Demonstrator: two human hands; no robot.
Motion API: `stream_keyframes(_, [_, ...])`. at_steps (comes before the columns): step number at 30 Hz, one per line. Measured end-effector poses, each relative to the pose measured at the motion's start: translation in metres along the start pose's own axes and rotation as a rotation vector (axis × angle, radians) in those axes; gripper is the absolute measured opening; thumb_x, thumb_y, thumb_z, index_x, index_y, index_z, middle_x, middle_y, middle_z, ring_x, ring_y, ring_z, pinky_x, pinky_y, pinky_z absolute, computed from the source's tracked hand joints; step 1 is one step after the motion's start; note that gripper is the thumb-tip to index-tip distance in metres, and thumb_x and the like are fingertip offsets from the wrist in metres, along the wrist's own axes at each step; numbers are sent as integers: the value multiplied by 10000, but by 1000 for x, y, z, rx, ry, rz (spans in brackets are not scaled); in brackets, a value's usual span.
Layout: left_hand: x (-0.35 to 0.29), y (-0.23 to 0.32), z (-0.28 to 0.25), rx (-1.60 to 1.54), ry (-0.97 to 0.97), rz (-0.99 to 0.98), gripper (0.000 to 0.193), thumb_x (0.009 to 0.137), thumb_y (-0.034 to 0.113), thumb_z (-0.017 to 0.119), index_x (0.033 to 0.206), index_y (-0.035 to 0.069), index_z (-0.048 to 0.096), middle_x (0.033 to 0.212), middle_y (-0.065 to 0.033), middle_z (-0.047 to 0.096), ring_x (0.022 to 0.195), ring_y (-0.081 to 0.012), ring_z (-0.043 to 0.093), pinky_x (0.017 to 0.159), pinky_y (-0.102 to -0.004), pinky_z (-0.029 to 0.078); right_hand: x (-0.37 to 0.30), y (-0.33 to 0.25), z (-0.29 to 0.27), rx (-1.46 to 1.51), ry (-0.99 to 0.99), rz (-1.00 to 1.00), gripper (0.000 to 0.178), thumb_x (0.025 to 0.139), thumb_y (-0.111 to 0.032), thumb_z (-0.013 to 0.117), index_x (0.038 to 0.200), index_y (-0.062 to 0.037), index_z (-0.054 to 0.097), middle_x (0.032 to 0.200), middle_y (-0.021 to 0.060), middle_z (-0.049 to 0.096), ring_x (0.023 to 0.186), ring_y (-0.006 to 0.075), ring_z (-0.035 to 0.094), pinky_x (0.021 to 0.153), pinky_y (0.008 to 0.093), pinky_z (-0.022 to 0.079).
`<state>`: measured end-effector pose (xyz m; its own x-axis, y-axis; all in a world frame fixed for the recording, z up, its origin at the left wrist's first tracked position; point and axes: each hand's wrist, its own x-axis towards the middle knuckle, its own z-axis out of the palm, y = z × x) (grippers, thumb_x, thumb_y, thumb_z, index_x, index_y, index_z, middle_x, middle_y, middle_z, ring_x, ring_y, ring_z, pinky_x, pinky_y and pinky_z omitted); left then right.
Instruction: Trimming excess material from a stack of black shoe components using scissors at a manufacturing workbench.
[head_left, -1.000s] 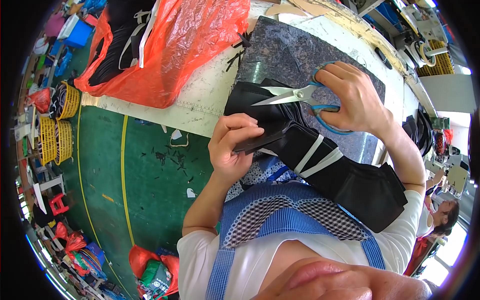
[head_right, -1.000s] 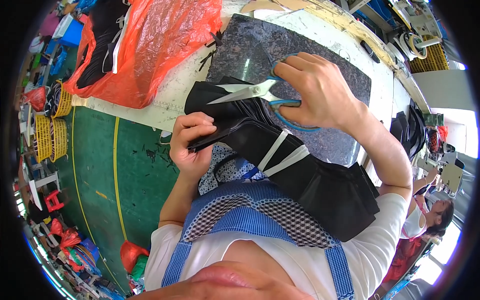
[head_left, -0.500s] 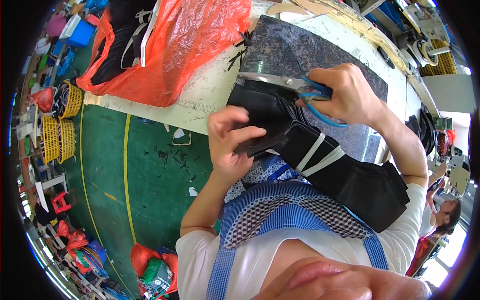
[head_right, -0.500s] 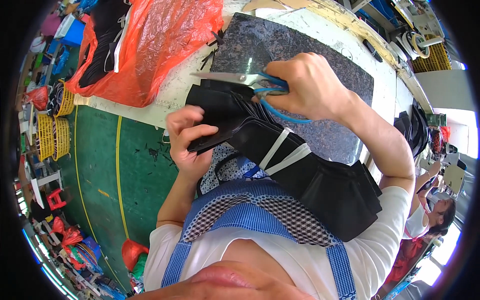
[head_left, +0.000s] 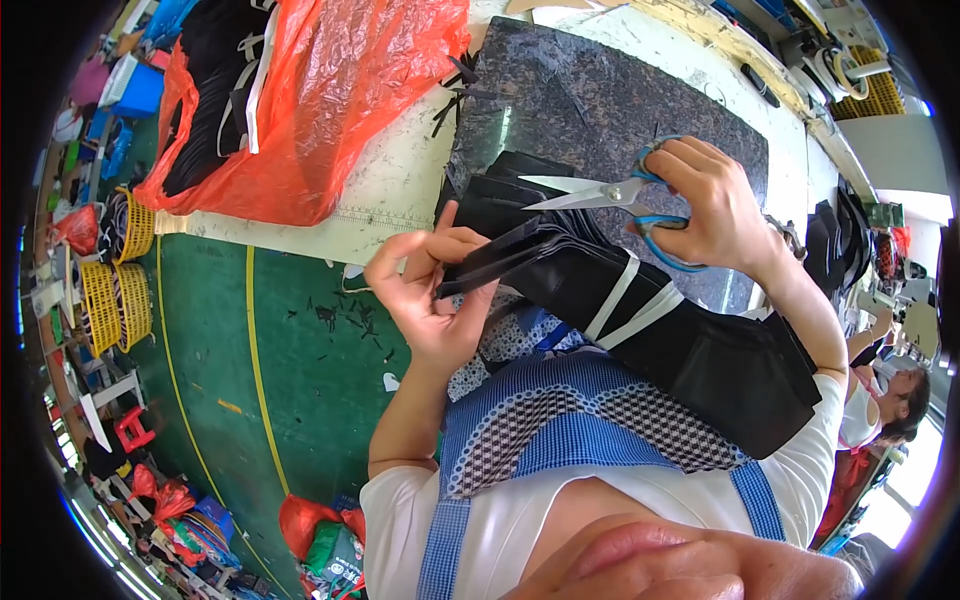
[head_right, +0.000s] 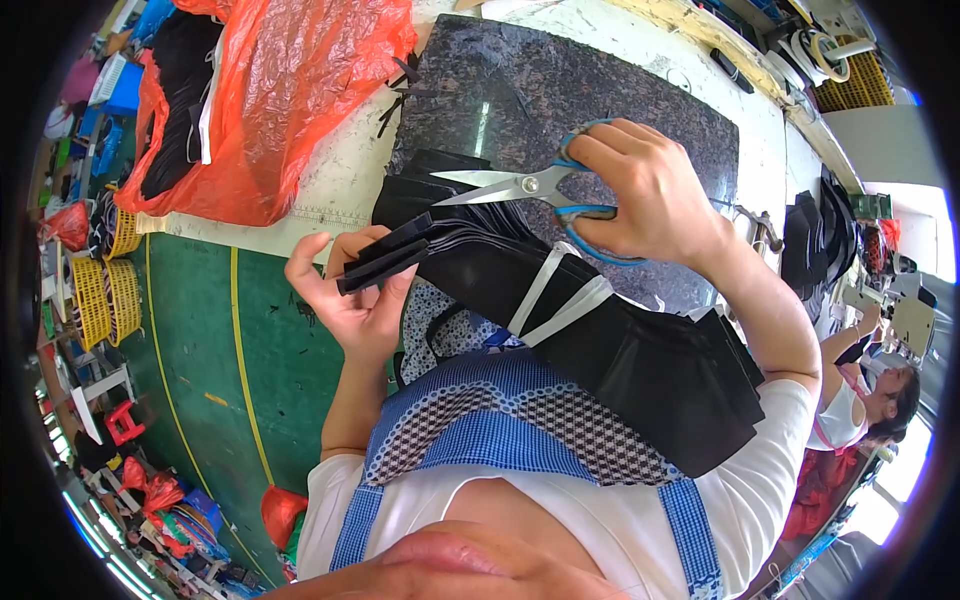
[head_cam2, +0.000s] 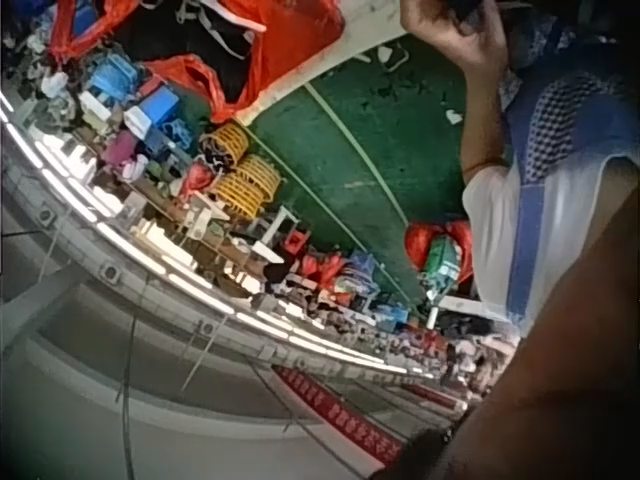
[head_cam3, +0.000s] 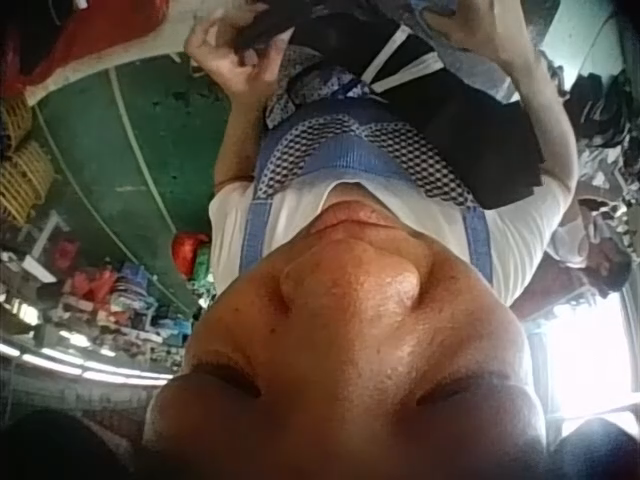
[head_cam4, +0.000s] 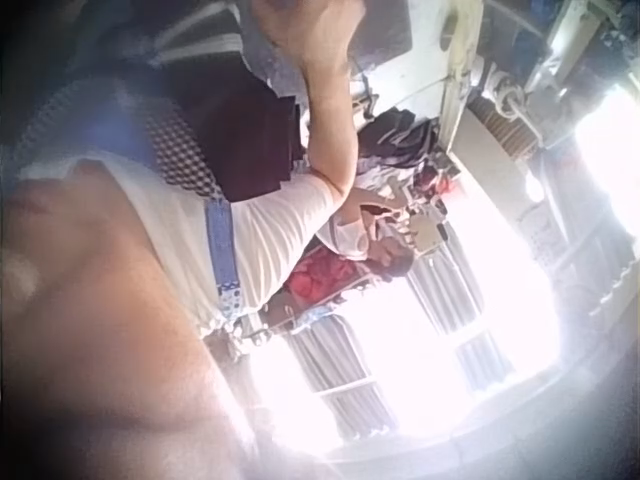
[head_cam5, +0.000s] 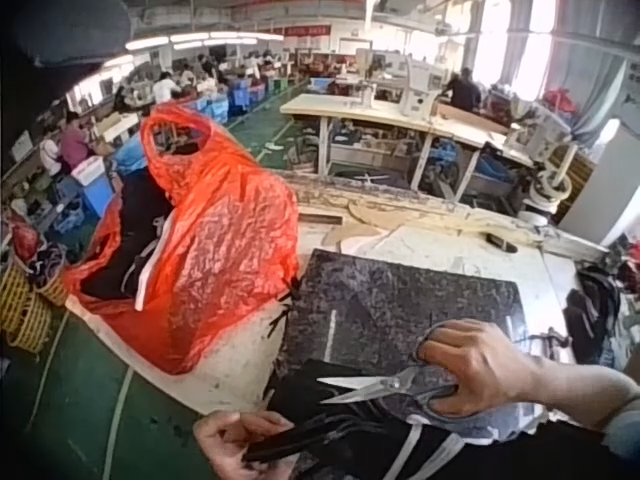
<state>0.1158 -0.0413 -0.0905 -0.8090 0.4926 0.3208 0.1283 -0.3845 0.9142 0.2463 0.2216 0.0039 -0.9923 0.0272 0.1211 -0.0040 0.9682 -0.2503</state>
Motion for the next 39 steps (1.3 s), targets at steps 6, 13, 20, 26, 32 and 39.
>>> stream_keyframes(6, [5, -6, -6, 239, -156, 271, 323, 700, -117, 777, 985, 18, 705, 993, -119, 648, 971, -283, 674, 825, -359, 560, 16, -10, 3, -119, 34, -77, 461, 627, -221, 792, 1001, -8, 631, 852, 124, 609, 843, 309, 636, 737, 432, 539])
stream_keyframes(13, [6, -5, -6, 282, -166, 310, 295, 724, -99, 762, 981, 21, 682, 1001, -121, 634, 962, -283, 663, 824, -361, 553, 11, -10, 16, -77, 68, -61, 367, 653, -242, 793, 900, -39, 613, 746, 80, 595, 705, 290, 642, 637, 414, 552])
stream_keyframes(20, [10, 2, -6, 322, -170, 307, 232, 770, -66, 744, 963, 26, 653, 1157, -171, 623, 1171, -338, 606, 1034, -437, 468, 20, -11, 10, 47, -83, 20, 272, 752, -230, 785, 826, -27, 620, 691, 106, 631, 615, 290, 656, 540, 408, 512])
stream_keyframes(26, [22, 16, -15, 639, -316, 293, 350, 669, -1, 817, 975, 89, 672, 1384, -219, 555, 1261, -434, 528, 1035, -496, 450, -13, 7, 3, 232, -19, 199, 237, 803, -208, 782, 903, -21, 677, 649, 116, 590, 555, 299, 614, 538, 397, 481])
stream_keyframes(32, [9, 0, -19, 354, -286, 228, 432, 660, -96, 751, 1048, 70, 657, 1129, -153, 604, 1096, -345, 612, 972, -489, 475, -20, 3, 7, 10, 43, 91, 401, 659, -199, 773, 987, -10, 641, 844, 122, 635, 772, 309, 638, 681, 418, 527])
stream_keyframes(39, [10, 6, -13, 308, -264, 66, 478, 690, -185, 628, 1110, 33, 696, 1034, -102, 584, 1007, -265, 664, 830, -311, 506, 3, -7, 11, -75, 21, 9, 436, 653, -231, 755, 1007, -10, 631, 868, 127, 631, 830, 328, 635, 759, 445, 541])
